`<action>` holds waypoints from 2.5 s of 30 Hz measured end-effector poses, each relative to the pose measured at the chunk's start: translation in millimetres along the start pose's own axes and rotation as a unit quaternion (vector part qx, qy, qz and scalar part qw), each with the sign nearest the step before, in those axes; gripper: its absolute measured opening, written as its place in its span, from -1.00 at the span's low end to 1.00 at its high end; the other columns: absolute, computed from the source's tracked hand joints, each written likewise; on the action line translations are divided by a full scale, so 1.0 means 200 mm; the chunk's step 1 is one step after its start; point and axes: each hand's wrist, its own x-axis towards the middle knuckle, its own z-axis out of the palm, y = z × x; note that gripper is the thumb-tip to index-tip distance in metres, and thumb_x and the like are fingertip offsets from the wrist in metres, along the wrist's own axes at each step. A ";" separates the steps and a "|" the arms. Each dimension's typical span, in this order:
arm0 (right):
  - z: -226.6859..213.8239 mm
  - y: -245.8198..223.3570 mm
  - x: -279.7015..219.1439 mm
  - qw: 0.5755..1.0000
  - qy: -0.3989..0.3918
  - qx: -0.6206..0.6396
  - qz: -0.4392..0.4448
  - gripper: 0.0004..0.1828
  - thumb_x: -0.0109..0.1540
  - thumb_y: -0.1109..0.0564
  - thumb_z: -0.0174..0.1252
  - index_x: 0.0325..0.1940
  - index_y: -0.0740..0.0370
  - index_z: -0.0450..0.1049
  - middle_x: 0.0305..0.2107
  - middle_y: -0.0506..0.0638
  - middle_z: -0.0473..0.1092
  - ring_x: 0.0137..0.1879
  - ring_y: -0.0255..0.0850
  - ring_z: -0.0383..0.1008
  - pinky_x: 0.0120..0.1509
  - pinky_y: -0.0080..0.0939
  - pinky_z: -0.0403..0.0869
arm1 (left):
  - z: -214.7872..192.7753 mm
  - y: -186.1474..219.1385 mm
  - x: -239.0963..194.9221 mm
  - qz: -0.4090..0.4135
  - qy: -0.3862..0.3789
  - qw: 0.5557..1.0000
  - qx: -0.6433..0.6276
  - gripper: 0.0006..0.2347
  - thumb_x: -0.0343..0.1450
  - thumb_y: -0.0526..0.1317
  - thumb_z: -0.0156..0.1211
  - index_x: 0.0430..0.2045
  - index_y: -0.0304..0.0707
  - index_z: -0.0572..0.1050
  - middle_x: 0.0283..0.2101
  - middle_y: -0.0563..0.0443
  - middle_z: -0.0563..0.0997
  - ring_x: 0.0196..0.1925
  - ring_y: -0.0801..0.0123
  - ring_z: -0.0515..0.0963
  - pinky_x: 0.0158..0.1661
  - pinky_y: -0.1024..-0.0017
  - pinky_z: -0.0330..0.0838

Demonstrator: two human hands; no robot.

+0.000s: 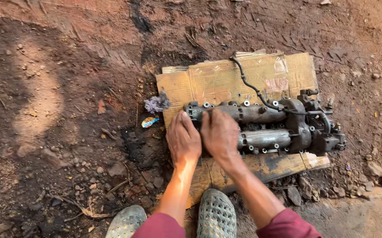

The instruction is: The person scrubs a dirty metal engine manifold resting on a piece of cardboard using a wire brush. They hold the part steady with one hand while vigorously scrubbing the surface with the other, focusing on removing grime from the exterior and openings.

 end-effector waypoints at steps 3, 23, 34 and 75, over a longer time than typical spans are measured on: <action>0.02 0.00 0.01 1.000 -0.002 -0.004 -0.014 -0.76 0.32 0.09 0.13 -0.36 0.29 0.43 -0.46 0.25 0.46 -0.31 0.22 0.48 -0.21 0.20 0.42 | -0.01 -0.03 -0.01 -0.011 -0.011 1.000 0.003 -0.58 0.60 -0.09 -0.29 -0.03 -0.49 0.52 0.04 -0.36 0.58 0.12 -0.23 0.50 0.13 0.02 0.34; -0.27 0.27 0.20 0.940 -0.212 0.110 0.245 -0.62 0.26 -0.10 0.19 -0.07 0.27 0.56 -0.47 0.22 0.52 -0.31 0.09 0.56 -0.16 0.12 0.47 | 0.00 0.00 -0.01 -0.040 -0.031 0.999 -0.001 -0.55 0.59 -0.04 -0.30 -0.09 -0.48 0.53 -0.01 -0.39 0.59 0.09 -0.24 0.51 0.15 -0.01 0.32; 0.02 0.20 0.38 0.976 -0.155 -0.121 -0.092 -0.68 0.26 0.02 0.08 -0.40 0.25 0.61 -0.39 0.20 0.55 -0.16 0.11 0.53 0.05 0.18 0.46 | 0.02 0.00 0.00 -0.047 -0.015 0.999 0.000 -0.50 0.60 -0.02 -0.38 -0.01 -0.49 0.51 0.06 -0.38 0.58 0.17 -0.18 0.50 0.25 0.02 0.25; -0.21 0.07 0.40 0.901 -0.258 -0.064 -0.344 -0.78 0.21 0.12 0.18 -0.09 0.23 0.56 -0.22 0.00 0.50 0.06 -0.03 0.41 0.17 0.00 0.34 | -0.03 0.03 0.00 -0.031 -0.029 0.999 0.018 -0.54 0.61 -0.07 -0.34 -0.01 -0.53 0.50 0.10 -0.35 0.56 0.20 -0.14 0.46 0.23 0.04 0.23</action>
